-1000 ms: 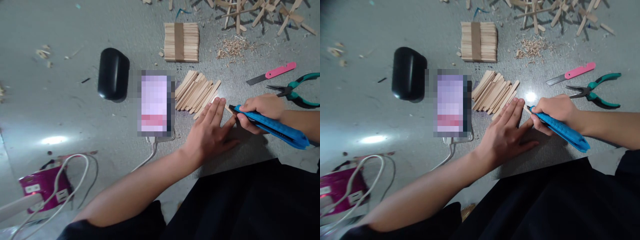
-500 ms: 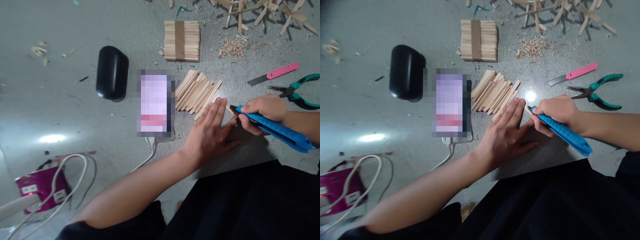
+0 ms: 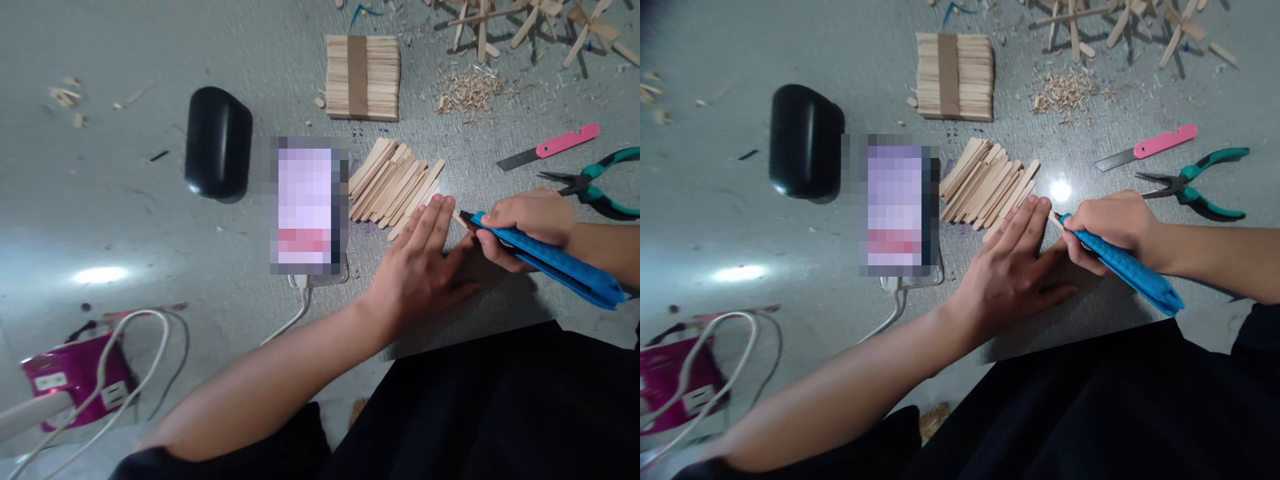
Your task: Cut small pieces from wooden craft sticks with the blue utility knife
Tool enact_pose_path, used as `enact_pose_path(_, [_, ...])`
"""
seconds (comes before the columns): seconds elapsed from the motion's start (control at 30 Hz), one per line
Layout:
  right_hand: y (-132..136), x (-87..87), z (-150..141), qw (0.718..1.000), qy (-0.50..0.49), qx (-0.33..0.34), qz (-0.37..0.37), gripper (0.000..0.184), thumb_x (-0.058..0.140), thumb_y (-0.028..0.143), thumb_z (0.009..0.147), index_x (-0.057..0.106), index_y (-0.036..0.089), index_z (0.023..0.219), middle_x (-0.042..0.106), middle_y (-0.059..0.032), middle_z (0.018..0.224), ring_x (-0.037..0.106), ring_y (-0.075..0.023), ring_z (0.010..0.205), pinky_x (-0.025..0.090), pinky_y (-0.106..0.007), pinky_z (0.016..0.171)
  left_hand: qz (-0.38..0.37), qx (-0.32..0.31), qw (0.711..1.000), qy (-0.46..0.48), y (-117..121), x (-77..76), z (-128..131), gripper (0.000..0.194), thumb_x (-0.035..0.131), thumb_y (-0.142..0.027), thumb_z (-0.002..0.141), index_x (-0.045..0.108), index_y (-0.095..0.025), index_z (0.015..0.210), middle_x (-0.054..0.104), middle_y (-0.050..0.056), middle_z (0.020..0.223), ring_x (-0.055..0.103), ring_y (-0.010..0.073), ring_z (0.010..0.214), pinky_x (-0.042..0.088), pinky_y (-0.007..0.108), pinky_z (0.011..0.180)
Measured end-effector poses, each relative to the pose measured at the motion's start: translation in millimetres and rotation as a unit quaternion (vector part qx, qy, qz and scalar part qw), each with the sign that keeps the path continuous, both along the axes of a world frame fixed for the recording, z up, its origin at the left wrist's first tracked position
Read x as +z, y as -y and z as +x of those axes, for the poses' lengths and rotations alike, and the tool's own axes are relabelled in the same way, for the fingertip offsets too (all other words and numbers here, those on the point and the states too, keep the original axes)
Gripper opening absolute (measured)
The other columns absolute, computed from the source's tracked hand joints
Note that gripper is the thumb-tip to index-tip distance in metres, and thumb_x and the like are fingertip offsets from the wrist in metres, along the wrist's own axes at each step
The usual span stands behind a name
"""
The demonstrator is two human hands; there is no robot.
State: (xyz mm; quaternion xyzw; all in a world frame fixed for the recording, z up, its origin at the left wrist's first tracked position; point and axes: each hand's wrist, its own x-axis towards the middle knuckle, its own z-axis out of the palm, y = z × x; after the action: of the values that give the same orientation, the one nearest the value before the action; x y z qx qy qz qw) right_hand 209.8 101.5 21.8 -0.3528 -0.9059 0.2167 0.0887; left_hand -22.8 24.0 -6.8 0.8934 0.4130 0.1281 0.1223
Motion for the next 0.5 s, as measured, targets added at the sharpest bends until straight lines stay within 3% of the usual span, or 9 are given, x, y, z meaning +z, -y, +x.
enact_pose_path(0.17, [4.2, -3.3, 2.9, 0.994, -0.022, 0.025, 0.108, 0.024, 0.057, 0.033, 0.096, 0.067, 0.024, 0.076, 0.068, -0.0021, 0.063, 0.061, -0.0179, 0.051, 0.037, -0.035, 0.052, 0.001, -0.001, 1.000, 0.002, 0.8, -1.2, 0.7, 0.074, 0.064, -0.069, 0.105, 0.060, -0.017, 0.158, 0.040, 0.028, 0.177, 0.038, 0.0477, 0.167, 0.039, 0.062, 0.136])
enact_pose_path(0.33, [6.2, -10.9, 2.9, 0.991, -0.073, 0.017, 0.114, 0.019, 0.055, 0.030, 0.098, 0.066, 0.024, 0.083, 0.076, -0.0027, 0.075, 0.069, -0.0180, 0.062, 0.044, -0.033, 0.058, 0.016, -0.002, 1.000, 0.001, 0.9, -3.2, 1.1, 0.077, 0.070, -0.068, 0.101, 0.060, -0.017, 0.157, 0.041, 0.028, 0.176, 0.038, 0.0466, 0.167, 0.040, 0.061, 0.135])
enact_pose_path(0.5, [7.8, -15.3, 1.4, 0.994, -0.042, 0.036, 0.099, 0.024, 0.049, 0.034, 0.104, 0.064, 0.024, 0.087, 0.072, -0.0004, 0.073, 0.064, -0.0157, 0.066, 0.043, -0.032, 0.064, 0.017, -0.001, 1.000, -0.004, -0.3, 0.9, -0.4, 0.072, 0.078, -0.063, 0.098, 0.065, -0.016, 0.151, 0.046, 0.032, 0.171, 0.046, 0.0488, 0.162, 0.045, 0.064, 0.131])
